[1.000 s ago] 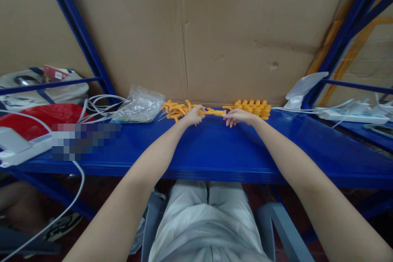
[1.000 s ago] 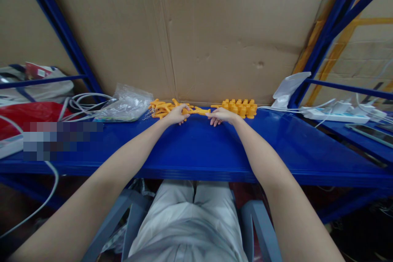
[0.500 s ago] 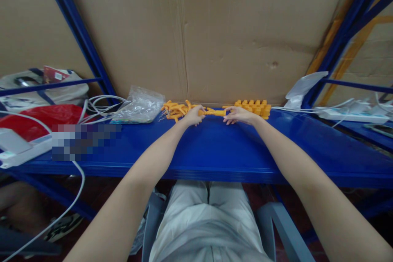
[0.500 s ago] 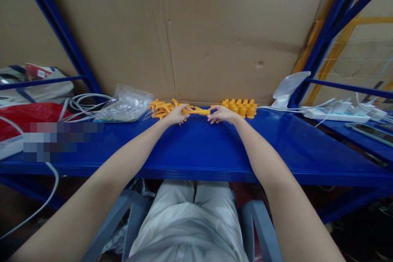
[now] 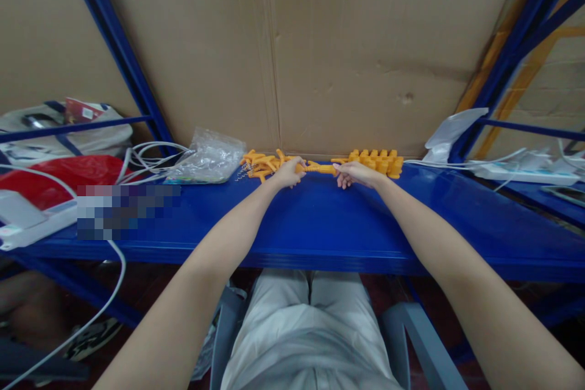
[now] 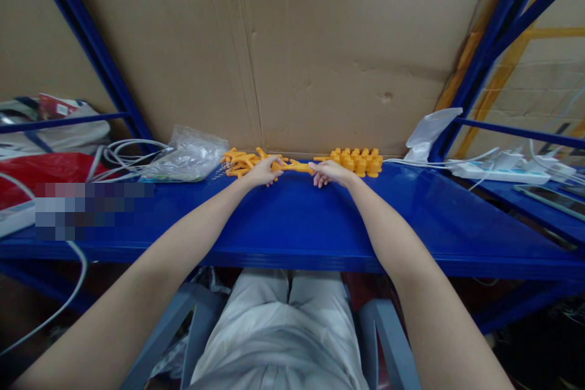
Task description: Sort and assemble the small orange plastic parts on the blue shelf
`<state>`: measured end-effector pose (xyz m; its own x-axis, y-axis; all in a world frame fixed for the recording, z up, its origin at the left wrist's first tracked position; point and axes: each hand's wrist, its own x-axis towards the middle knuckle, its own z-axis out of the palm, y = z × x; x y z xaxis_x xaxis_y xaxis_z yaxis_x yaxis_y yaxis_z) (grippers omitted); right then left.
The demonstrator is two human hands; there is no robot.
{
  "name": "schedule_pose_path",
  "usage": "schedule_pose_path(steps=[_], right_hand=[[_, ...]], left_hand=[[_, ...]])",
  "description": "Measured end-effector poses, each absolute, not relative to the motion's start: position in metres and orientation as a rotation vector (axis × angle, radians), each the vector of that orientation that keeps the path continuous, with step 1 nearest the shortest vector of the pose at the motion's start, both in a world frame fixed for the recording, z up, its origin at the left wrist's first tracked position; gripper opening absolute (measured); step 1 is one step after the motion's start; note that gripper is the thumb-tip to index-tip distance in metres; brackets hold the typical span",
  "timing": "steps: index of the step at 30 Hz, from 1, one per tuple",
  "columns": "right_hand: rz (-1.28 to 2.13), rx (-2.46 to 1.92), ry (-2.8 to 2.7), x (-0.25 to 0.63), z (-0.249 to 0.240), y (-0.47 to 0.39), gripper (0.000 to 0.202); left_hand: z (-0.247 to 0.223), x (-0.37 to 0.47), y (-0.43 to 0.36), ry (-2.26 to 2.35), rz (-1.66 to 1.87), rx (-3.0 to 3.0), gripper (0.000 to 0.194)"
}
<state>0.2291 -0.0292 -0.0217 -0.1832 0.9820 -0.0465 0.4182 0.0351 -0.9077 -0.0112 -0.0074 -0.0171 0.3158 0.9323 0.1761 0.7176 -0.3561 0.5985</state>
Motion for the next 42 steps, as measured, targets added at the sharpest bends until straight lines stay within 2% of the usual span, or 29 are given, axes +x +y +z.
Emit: schedule_pose_path(steps=[2, 6, 11, 20, 26, 28, 31, 35, 39, 42], right_hand=[[1.109, -1.414, -1.677, 0.228, -0.022, -0.031, 0.037], [1.088, -1.321, -1.657, 0.225, -0.021, -0.034, 0.017], [1.086, -1.296, -1.658, 0.225, -0.021, -0.034, 0.021], [1.056, -1.398, -1.685, 0.227, -0.019, -0.031, 0.052], [1.101, -1.461, -1.648, 0.227, -0.020, -0.029, 0.060], [1.144, -1.449, -1.632, 0.228, -0.018, -0.030, 0.050], [1.177, -1.398, -1.610, 0.233, -0.015, -0.034, 0.022], [1.169, -1.341, -1.578, 0.238, -0.014, -0.035, 0.026], [1.162, -1.339, -1.612, 0.238, -0.013, -0.033, 0.013], [1.163, -1.360, -1.650, 0.238, -0.012, -0.032, 0.021]], left_hand=[[-0.017, -0.010, -0.007, 1.466, 0.713, 2.166, 0.026], [-0.018, -0.009, -0.005, 1.447, 0.727, 2.149, 0.025], [-0.021, -0.010, -0.002, 1.407, 0.739, 2.166, 0.022], [-0.025, -0.008, -0.001, 1.343, 0.780, 2.195, 0.015], [-0.021, -0.006, -0.005, 1.369, 0.821, 2.171, 0.015], [-0.020, -0.006, -0.007, 1.377, 0.817, 2.164, 0.017], [-0.018, -0.005, -0.009, 1.396, 0.807, 2.164, 0.019], [-0.017, -0.005, -0.012, 1.411, 0.799, 2.171, 0.019], [-0.016, -0.005, -0.013, 1.409, 0.798, 2.172, 0.018], [-0.017, -0.005, -0.013, 1.417, 0.802, 2.176, 0.020]])
